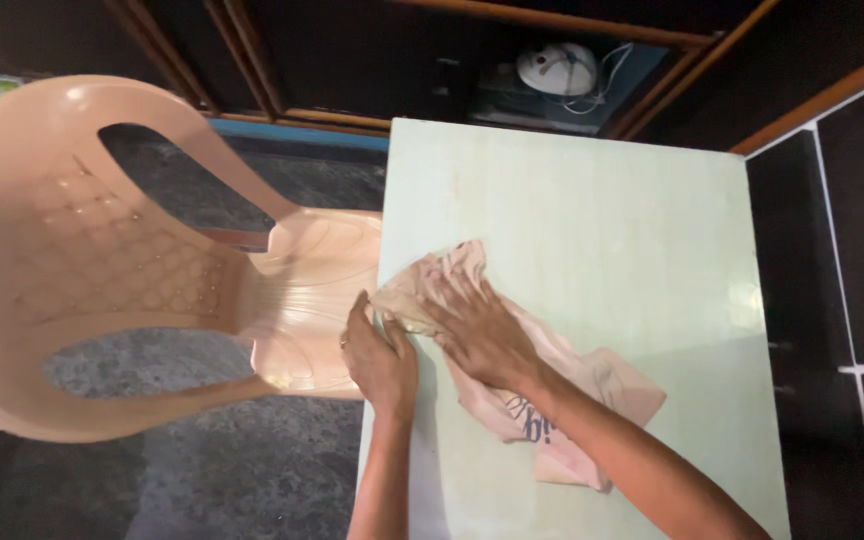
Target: The person organizes a room by moving a box into a cabinet, then relocating various items including a book, a thermos, a cup, and a toy from a small table to a bed. Finally, the person wipes the now-empty table surface with a cloth.
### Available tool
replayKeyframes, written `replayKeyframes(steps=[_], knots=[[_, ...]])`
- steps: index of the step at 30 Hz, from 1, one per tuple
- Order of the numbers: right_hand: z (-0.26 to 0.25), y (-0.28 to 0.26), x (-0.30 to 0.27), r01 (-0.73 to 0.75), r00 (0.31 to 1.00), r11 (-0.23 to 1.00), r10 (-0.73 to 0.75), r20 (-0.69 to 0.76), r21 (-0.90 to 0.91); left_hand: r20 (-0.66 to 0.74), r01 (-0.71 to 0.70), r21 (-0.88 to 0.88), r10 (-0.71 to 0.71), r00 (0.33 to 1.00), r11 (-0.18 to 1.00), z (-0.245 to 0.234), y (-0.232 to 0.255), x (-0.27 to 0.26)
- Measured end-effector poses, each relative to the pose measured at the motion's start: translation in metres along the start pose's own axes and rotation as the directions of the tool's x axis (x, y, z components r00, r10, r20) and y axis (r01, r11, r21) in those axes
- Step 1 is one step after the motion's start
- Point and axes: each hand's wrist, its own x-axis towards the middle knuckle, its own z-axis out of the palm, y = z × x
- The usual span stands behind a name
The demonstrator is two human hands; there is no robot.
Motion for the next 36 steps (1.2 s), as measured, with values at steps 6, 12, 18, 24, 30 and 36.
replayKeyframes(steps=[6,12,18,24,30,36], knots=[[-0.003,0.041,0.068,-0.055,0.994,0.995,0.047,-0.098,-0.082,0.032,0.018,0.224,-0.026,0.999,0.974,-0.002,0.012,0.0],[-0.009,0.103,0.172,-0.226,0.969,0.967,0.212,-0.122,-0.115,0.026,-0.035,0.214,0.03,0.999,0.976,-0.001,0.007,0.002],[0.003,0.099,0.183,-0.102,0.988,0.981,0.082,-0.128,-0.164,-0.085,-0.146,-0.064,0.141,0.986,0.987,-0.006,0.001,0.0],[0.008,0.039,0.139,-0.018,0.997,0.98,0.002,-0.077,-0.198,-0.194,-0.337,-0.161,0.305,0.932,0.928,-0.006,-0.012,-0.005],[0.013,-0.049,0.059,0.112,0.985,0.973,-0.135,-0.107,-0.2,-0.179,-0.353,-0.312,0.31,0.934,0.882,-0.003,-0.03,-0.004],[0.02,-0.118,-0.047,-0.104,0.994,0.984,0.106,-0.005,0.146,-0.11,-0.313,-0.338,0.294,0.95,0.887,-0.02,-0.059,-0.016]])
